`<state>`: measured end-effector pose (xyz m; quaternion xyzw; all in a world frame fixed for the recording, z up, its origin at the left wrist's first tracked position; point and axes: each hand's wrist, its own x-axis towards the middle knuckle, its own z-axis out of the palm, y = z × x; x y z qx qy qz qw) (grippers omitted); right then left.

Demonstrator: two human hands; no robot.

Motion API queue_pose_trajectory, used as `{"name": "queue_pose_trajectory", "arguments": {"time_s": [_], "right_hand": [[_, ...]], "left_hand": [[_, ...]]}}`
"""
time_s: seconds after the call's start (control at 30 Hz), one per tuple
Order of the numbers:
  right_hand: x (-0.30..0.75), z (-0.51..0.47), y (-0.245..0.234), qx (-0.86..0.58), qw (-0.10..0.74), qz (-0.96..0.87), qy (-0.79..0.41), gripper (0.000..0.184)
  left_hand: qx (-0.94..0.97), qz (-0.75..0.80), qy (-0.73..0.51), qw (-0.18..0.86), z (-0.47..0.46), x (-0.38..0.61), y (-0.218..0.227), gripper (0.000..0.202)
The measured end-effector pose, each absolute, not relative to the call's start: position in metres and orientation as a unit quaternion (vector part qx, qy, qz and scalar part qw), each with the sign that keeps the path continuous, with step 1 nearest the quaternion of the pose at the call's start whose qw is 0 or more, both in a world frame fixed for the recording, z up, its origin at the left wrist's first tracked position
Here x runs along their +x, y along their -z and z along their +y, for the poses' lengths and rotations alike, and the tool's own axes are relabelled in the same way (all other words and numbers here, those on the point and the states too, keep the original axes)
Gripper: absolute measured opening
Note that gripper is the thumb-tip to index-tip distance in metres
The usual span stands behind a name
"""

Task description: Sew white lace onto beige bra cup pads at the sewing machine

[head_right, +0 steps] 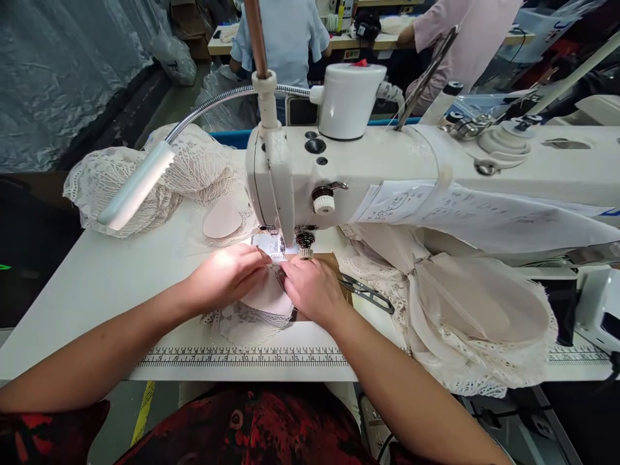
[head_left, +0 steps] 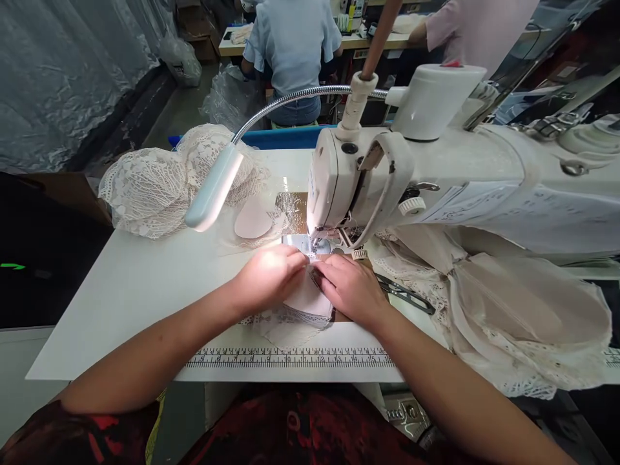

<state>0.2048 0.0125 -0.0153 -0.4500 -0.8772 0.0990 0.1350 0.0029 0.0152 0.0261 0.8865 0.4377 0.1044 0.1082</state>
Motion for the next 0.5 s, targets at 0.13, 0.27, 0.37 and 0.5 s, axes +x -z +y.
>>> {"name": "queue_pose_trajectory", "arguments": {"time_s": [0.13, 0.27, 0.37, 0.5], "right_hand": [[0.206, 0.011, 0.015, -0.445, 0.153, -0.877, -0.099, 0.026], [0.206, 0.011, 0.016, -0.436, 0.158, -0.882, -0.078, 0.026], [0.206, 0.012, 0.019, -0.422, 0.171, -0.888, -0.061, 0.026], [0.207, 0.014, 0.024, -0.402, 0.190, -0.895, -0.047, 0.029]], "left_hand": [[0.902, 0.410, -0.089, 0.103, 0.008, 0.009, -0.015, 0.027], [0.902, 0.402, -0.131, 0.086, 0.008, 0.008, -0.006, 0.026], [0.898, 0.406, -0.154, 0.070, 0.007, 0.007, -0.001, 0.023], [0.894, 0.418, -0.153, 0.047, 0.005, 0.006, 0.004, 0.021]]}}
